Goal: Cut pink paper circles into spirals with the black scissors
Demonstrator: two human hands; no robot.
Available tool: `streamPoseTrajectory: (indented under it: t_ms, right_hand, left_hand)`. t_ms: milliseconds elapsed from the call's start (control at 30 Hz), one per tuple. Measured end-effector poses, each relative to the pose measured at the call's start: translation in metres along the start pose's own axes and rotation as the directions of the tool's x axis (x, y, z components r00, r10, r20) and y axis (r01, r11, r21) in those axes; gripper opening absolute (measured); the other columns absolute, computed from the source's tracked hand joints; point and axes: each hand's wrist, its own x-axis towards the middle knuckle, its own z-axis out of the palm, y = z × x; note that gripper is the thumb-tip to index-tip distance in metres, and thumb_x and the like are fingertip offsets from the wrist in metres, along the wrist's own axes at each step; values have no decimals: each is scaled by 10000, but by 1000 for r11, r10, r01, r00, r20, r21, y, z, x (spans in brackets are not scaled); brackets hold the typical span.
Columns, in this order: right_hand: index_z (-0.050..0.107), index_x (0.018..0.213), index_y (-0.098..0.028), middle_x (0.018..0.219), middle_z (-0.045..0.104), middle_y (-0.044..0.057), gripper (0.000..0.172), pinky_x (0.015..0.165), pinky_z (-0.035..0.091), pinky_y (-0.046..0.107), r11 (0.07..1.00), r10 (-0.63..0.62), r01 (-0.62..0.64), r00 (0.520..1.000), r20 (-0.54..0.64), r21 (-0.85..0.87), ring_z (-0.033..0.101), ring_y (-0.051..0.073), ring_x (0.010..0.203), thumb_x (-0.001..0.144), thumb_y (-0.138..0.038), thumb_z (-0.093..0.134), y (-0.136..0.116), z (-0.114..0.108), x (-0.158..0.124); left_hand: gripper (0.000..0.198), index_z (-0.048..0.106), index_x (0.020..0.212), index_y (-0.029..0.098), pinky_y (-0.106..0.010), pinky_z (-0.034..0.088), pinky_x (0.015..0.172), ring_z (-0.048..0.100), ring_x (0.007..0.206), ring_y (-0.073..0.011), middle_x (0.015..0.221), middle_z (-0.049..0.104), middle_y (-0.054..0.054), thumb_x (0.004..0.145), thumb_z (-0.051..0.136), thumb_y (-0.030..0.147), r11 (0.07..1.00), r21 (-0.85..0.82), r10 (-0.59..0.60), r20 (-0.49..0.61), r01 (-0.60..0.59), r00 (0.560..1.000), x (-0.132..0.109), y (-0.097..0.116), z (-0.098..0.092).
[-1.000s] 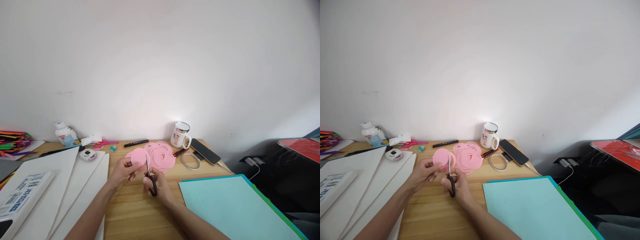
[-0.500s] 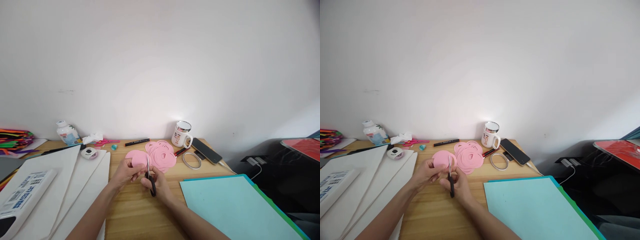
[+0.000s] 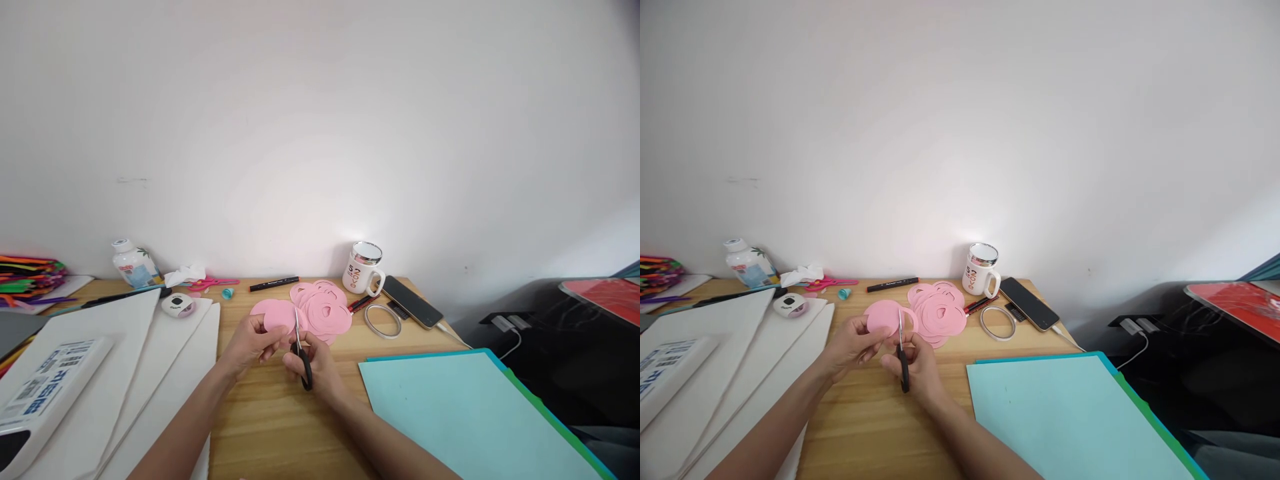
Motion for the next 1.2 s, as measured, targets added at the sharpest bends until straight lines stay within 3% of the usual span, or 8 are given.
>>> streamPoseTrajectory:
  t_ms: [567,767,1033,1200]
  right_hand:
    - [476,762,-194,385,448,-103,408,322,240,163,1000,25,-25,1000,-12,9,376,66,301,608,-472,731,-3,2,-2]
    - [468,761,-190,389,464,-108,415,321,278,160,999,30,-30,1000,-10,20,379,57,297,611,-471,735,1,2,-2]
    - [456,780,-200,421,471,-101,440,349,289,174,999,42,-40,998,53,-24,409,71,323,610,-502,727,2,5,-2]
    - [485,788,-189,614,507,-57,462,461,313,200,999,-31,32,999,29,-29,432,76,482,555,-455,782,-3,2,-1]
  left_hand:
    - [344,527,554,143,-165,213,306,356,292,-33,395,501,50,608,720,423,995,-103,18,-26,-20,1000,3,0,-3]
    - [350,525,568,144,-165,247,296,390,300,-39,448,533,45,615,723,429,986,-158,42,-32,-46,999,3,0,-1]
    - [343,518,490,139,-178,195,310,322,292,-30,387,472,50,646,693,389,996,-78,43,-23,-44,999,-1,-1,6]
    - [297,531,500,142,-177,144,329,284,291,-29,333,397,77,666,669,347,999,16,40,66,-41,997,-2,0,2]
